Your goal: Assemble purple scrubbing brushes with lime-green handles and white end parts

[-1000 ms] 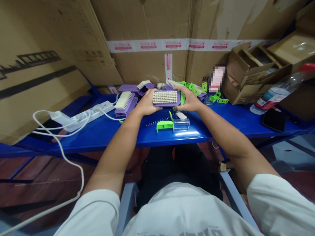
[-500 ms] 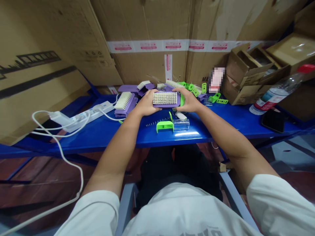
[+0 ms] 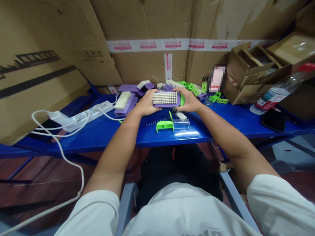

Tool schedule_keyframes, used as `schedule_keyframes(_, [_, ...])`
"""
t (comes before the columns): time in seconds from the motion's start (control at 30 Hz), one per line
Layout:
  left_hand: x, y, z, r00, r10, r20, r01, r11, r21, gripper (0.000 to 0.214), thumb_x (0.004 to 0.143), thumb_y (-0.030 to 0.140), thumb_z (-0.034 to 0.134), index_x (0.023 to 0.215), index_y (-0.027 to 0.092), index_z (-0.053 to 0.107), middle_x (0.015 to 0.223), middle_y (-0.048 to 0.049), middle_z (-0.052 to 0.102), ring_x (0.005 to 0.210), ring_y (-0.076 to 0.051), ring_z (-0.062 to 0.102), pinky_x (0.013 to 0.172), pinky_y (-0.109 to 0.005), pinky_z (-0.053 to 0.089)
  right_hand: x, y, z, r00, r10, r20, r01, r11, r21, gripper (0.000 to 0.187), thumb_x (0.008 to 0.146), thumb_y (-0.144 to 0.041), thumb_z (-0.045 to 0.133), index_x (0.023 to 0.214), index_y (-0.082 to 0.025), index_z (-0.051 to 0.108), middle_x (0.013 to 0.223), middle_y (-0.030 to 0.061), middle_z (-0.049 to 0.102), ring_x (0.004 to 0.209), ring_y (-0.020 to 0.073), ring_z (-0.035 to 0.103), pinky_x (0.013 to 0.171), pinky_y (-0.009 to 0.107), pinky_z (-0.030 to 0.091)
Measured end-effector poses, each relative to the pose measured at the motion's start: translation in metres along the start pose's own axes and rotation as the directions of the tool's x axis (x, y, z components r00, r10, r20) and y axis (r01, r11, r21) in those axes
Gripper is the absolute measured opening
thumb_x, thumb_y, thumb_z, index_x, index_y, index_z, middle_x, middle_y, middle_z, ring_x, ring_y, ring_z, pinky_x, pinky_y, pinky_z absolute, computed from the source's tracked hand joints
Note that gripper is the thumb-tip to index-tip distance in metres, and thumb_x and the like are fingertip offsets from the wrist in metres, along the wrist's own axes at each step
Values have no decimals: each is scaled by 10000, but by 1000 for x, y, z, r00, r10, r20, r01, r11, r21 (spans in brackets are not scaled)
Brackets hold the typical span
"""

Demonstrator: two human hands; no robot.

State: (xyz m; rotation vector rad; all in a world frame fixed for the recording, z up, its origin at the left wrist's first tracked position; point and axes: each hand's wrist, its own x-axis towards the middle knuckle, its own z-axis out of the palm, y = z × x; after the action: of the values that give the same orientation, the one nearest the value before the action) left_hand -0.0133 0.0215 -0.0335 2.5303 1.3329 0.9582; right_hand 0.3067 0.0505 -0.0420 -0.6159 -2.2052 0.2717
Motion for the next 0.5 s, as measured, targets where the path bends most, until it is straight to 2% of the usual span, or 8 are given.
schedule_keyframes(0.27, [-1,2,-2,1000,21,6,-21,999,28,984,705,125,1017,1560,248,547,1626,-175,691,1562,-421,687,1393,-610,540,0,1,2,1000,-8,6,8,1000,6,972,634,-413,995,1552,-286,703,1620,154,797,1528,461,743,1353,673,542])
schedule_keyframes(0.5, [-1,3,-3,1000,4,-2,-4,1000,13,988,688,119,1014,1549,276,555,1633,-153,690,1564,-416,685,1404,-612,536,0,-1,2,1000,13,10,-13,1000,15,951,633,-449,1005,1532,-309,732,1625,131,803,1522,458,743,1358,690,541])
